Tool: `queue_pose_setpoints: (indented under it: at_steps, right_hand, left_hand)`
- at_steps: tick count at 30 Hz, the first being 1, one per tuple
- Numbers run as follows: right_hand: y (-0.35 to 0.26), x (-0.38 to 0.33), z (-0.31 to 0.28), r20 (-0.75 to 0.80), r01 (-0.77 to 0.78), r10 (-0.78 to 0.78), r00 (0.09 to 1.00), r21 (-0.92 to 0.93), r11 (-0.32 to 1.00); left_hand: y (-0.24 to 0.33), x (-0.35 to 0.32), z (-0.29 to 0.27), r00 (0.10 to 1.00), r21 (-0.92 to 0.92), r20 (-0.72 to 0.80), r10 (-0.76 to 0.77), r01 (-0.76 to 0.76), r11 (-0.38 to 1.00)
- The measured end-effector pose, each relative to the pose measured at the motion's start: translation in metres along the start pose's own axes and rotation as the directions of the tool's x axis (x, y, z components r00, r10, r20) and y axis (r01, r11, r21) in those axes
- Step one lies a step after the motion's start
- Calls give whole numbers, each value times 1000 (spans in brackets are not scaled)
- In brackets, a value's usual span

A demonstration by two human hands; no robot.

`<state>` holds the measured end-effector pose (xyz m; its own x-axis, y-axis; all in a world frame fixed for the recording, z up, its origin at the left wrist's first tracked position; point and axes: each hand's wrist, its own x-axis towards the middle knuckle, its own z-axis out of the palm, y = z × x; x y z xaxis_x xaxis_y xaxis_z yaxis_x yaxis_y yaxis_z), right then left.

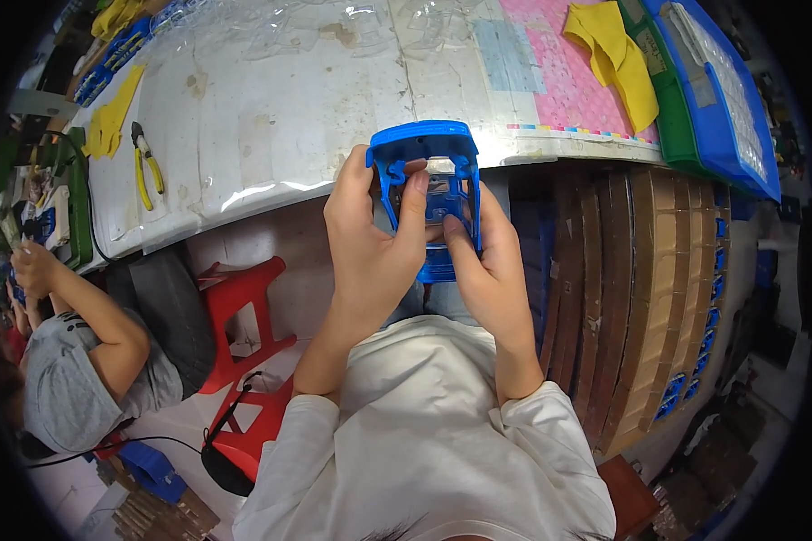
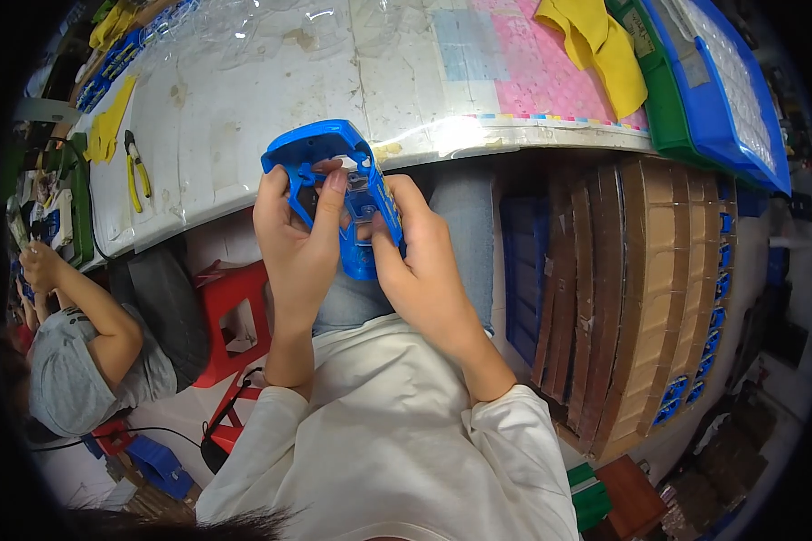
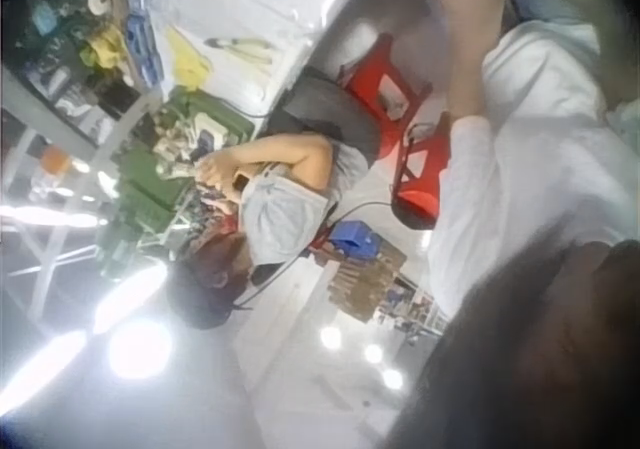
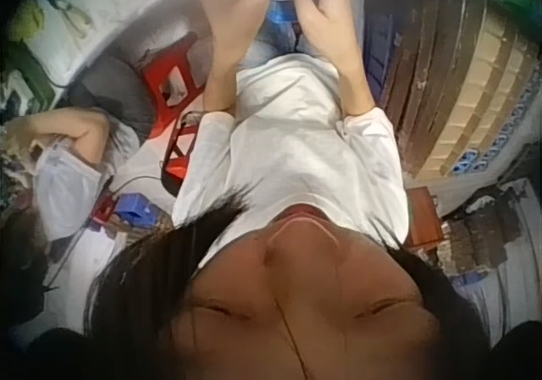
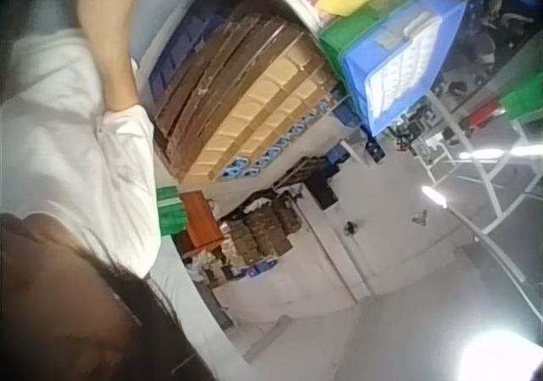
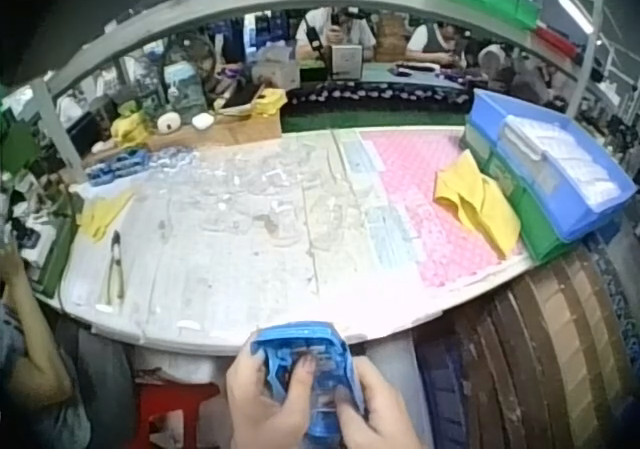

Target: The person assembles toy car bodies by inserting clear plastic window pieces into each car body by hand, trimming parts with pliers, and placing the assembled car shells into a cardboard organizer tray.

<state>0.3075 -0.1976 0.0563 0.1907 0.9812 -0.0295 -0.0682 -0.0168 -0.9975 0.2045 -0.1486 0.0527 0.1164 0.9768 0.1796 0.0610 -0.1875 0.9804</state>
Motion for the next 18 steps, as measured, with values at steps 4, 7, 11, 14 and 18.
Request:
queue_pose_setpoints:
  at_steps: [4,7,11,14,18]
  right_hand:
    - [-1,2,2,-34,5,-6,999,-51,999]
    - [3,4,1,-53,-6,4,999,-47,999]
    - [3,6,2,-70,69,-78,995,-119,991]
    - [8,8,1,-69,120,-137,988,-214,969]
    - [21,8,11,-103,75,-96,990,-191,979]
  left_hand:
    - [-1,2,1,999,25,-10,48,-47,999]
    - [-4,4,3,998,20,-9,56,-56,998]
    - [-4,2,2,1000,-66,17,8,-7,998]
    - [-4,-7,1,996,-76,65,-54,59,995]
    - [-1,-24,11,996,-79,90,-29,36,996]
